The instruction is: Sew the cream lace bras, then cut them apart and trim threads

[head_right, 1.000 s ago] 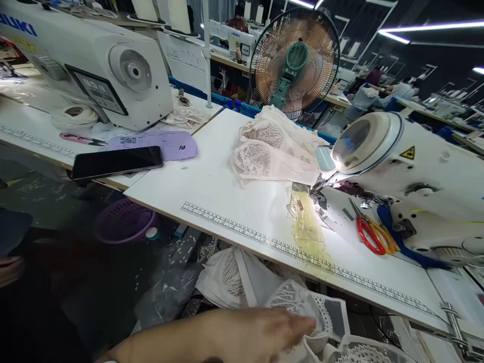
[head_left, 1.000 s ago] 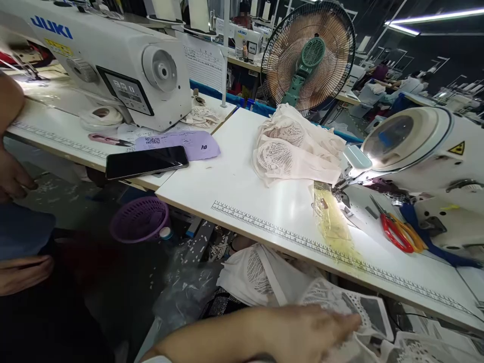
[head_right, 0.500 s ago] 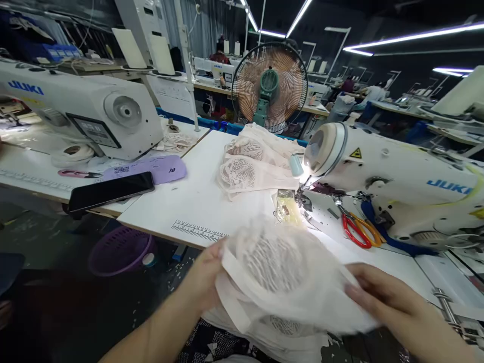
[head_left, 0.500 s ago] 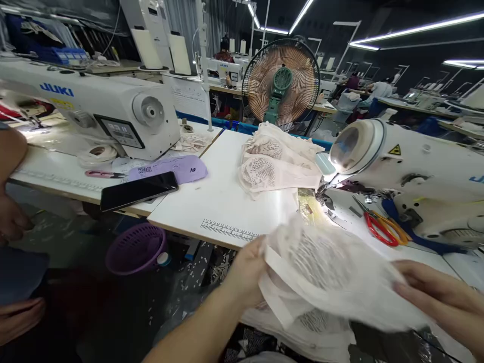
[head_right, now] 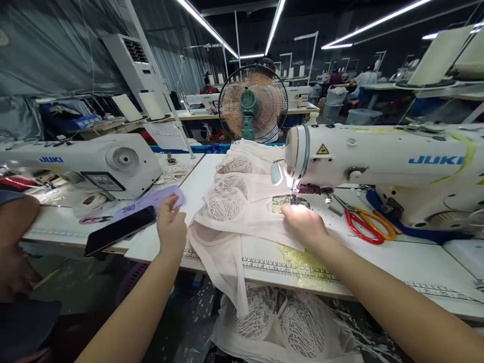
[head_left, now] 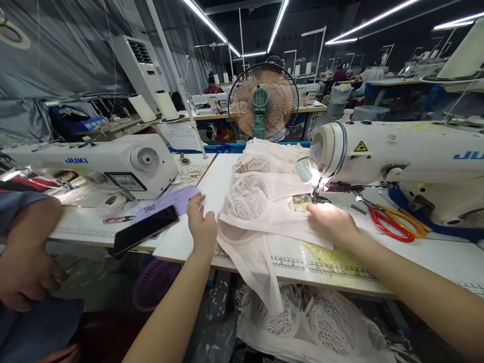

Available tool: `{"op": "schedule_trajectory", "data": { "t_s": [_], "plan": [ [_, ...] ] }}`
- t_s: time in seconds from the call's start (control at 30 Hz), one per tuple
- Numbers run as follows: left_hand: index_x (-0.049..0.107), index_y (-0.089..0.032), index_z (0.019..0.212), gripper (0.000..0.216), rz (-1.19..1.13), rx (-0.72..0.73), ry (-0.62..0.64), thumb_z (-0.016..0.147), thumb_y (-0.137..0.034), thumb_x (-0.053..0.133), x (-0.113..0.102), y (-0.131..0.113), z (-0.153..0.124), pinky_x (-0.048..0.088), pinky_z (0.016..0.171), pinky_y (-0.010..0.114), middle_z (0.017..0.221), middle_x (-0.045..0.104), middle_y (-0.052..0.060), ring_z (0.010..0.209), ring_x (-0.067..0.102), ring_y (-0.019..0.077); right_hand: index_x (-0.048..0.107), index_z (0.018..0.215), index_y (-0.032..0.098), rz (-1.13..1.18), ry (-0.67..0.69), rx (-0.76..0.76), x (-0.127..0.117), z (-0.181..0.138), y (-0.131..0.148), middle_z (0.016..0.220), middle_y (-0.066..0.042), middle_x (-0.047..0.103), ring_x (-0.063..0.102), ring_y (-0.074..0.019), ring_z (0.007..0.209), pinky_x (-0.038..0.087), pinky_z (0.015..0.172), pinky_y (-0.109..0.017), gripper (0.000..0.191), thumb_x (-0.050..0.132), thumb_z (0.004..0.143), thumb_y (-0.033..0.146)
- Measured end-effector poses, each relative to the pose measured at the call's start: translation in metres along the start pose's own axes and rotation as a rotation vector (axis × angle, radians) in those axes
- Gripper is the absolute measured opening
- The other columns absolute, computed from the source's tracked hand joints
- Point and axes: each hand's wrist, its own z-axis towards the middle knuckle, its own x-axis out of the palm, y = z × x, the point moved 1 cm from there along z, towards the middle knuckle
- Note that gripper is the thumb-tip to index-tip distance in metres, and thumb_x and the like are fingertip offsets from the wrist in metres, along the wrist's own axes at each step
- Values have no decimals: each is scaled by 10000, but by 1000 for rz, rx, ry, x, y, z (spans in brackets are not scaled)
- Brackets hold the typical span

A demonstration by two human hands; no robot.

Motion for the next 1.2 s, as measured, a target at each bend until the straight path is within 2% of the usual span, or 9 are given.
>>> {"op": "schedule_trajectory", "data": {
  "t_s": [0.07, 0.17, 0.23, 0.3, 0.4, 0.53, 0.63, 0.73, 1.2],
  "plan": [
    [404, -142, 1276, 441, 85, 205, 45, 853, -112, 280, 13, -24, -8, 356, 1049, 487, 1333, 463, 157, 1326, 328, 265, 625, 744, 180, -64, -40, -58, 0, 1, 1, 989, -128, 643, 534, -267, 926, 385, 679, -338, 201, 451, 770, 83],
    [537, -204, 1175, 362, 140, 527, 439, 850, -170, 382, 58, -64, -25, 474, 953, 316, 1199, 598, 60, 1144, 534, 177, 604, 619, 164, -147, -53, -121, -1, -1, -1, 857, -132, 641, 538, -267, 852, 365, 669, -348, 229, 460, 758, 53],
    [527, -168, 1206, 365, 253, 733, 747, 870, -182, 384, 94, -83, -33, 464, 958, 298, 1250, 572, 70, 1157, 526, 171, 604, 601, 158, -189, -53, -157, 0, -6, -4, 684, -108, 608, 540, -242, 716, 353, 595, -329, 236, 466, 759, 50],
    [500, -106, 1238, 376, 375, 852, 898, 910, -221, 357, 123, -90, -36, 416, 1009, 322, 1306, 525, 108, 1219, 470, 188, 624, 651, 153, -209, -64, -204, 1, -17, -9, 667, -92, 606, 539, -225, 668, 354, 561, -318, 229, 458, 750, 30],
    [505, -55, 1229, 412, 462, 949, 898, 930, -305, 372, 147, -86, -30, 342, 1068, 329, 1324, 501, 146, 1259, 422, 206, 654, 855, 152, -186, -104, -283, 4, -39, -19, 877, -93, 665, 572, -222, 771, 410, 620, -317, 282, 420, 767, 21],
    [503, -62, 1231, 451, 502, 1019, 853, 919, -364, 382, 154, -81, -20, 371, 1017, 349, 1287, 525, 139, 1183, 468, 241, 624, 1036, 167, -105, -169, -344, 11, -60, -32, 1113, -95, 645, 555, -241, 1011, 443, 802, -352, 324, 365, 854, 97],
    [500, -93, 1223, 475, 565, 967, 825, 910, -421, 361, 157, -85, -15, 442, 838, 377, 1203, 561, 122, 1051, 517, 253, 631, 1011, 167, -45, -230, -336, 14, -61, -35, 1114, -111, 647, 562, -258, 1019, 456, 825, -391, 313, 348, 881, 139],
    [514, -111, 1188, 479, 620, 936, 792, 908, -459, 341, 163, -90, -11, 423, 735, 364, 1134, 564, 122, 992, 517, 247, 642, 976, 163, 5, -271, -309, 12, -58, -34, 1087, -122, 655, 579, -263, 989, 477, 806, -413, 303, 350, 895, 167],
    [532, -150, 1169, 454, 608, 878, 838, 909, -470, 341, 173, -90, 4, 401, 827, 408, 1163, 531, 101, 1054, 473, 247, 621, 966, 152, 142, -251, -328, 7, -59, -34, 1032, -115, 657, 593, -264, 955, 515, 781, -431, 257, 376, 925, 220]
  ]
}}
